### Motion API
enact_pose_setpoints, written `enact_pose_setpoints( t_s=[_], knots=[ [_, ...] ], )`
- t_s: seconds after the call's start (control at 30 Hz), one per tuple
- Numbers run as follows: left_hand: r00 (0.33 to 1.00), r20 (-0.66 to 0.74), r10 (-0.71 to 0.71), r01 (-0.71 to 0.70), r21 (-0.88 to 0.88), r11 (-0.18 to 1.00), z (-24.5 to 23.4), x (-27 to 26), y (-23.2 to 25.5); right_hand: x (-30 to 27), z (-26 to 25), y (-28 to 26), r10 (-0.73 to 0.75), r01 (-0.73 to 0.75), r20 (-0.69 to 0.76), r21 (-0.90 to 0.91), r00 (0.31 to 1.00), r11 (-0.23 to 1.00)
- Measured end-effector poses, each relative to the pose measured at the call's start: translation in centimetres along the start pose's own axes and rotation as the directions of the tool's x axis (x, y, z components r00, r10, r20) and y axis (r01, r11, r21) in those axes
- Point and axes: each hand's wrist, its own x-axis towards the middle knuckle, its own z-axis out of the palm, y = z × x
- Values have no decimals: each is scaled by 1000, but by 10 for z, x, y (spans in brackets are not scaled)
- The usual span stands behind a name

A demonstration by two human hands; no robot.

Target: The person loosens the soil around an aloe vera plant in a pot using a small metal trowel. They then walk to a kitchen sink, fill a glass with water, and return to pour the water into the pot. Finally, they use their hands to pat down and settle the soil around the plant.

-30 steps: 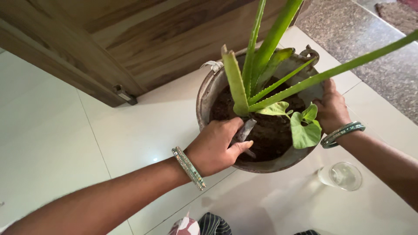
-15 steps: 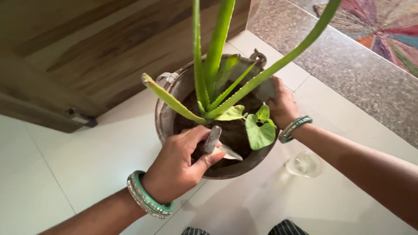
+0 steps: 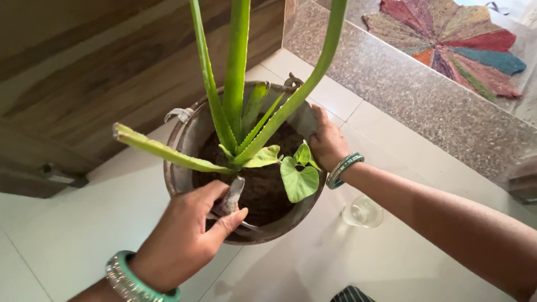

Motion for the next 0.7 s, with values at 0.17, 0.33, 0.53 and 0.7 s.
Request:
enact_pose_setpoints(
  t_s=[0.17, 0.33, 0.53, 0.7],
  knots=[
    [989, 15, -148, 146, 104, 984, 4, 3, 1, 0, 7, 9, -64, 64, -36, 1, 997, 998],
    [983, -12, -182, 182, 73, 981, -8, 0, 3, 4, 7, 16, -149, 150, -58, 13, 987, 989],
    [993, -13, -115, 115, 29, 993, -8, -1, -11, 0, 1, 3, -29, 29, -1, -43, 1000, 999],
    [994, -96, -49, 42, -72, 997, -10, -10, -17, -2, 1, 5, -28, 29, 22, -47, 999, 998]
  ],
)
